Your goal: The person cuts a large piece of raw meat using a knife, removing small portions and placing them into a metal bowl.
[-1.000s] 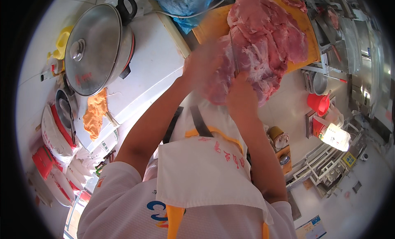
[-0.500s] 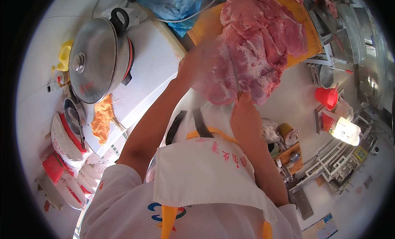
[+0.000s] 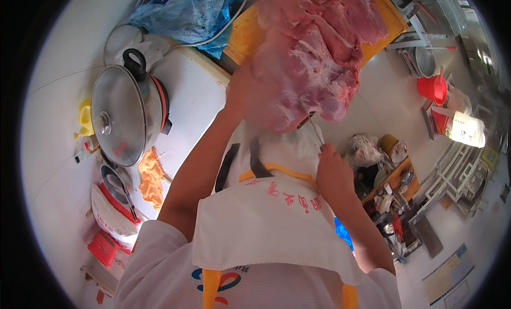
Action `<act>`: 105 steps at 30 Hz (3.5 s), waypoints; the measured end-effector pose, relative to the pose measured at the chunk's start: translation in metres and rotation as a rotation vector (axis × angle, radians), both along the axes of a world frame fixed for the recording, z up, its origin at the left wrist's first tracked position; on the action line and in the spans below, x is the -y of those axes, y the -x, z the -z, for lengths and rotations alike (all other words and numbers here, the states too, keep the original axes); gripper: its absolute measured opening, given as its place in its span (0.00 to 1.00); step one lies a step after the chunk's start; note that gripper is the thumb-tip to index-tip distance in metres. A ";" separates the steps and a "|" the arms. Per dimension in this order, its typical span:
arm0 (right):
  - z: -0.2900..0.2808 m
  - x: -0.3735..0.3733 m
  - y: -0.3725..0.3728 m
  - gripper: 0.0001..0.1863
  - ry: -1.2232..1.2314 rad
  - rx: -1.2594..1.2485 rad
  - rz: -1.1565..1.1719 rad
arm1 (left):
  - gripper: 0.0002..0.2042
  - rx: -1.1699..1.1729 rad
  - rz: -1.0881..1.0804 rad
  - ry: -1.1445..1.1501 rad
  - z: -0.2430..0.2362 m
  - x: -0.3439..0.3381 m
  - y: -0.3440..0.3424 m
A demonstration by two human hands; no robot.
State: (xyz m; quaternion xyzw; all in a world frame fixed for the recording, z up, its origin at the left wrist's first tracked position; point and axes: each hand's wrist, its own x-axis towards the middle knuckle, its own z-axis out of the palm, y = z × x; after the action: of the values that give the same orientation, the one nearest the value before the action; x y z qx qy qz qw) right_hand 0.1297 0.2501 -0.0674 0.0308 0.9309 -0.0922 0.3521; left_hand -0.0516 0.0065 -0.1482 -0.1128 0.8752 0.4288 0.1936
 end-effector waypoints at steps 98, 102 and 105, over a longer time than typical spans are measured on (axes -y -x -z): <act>0.011 -0.021 -0.054 0.12 0.040 -0.056 0.146 | 0.40 -0.122 0.233 -0.163 0.033 0.030 0.012; -0.004 0.006 -0.025 0.12 0.160 -0.092 0.133 | 0.40 -0.133 0.250 -0.116 0.031 0.033 0.012; 0.026 -0.010 -0.019 0.12 0.024 -0.034 0.121 | 0.39 -0.089 0.257 -0.167 0.026 0.031 0.013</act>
State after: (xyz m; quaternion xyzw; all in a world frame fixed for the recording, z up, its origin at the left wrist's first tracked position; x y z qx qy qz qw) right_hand 0.1487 0.2597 -0.0930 0.0812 0.9320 -0.1251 0.3304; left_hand -0.0647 -0.0250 -0.1740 0.0358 0.8514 0.4762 0.2168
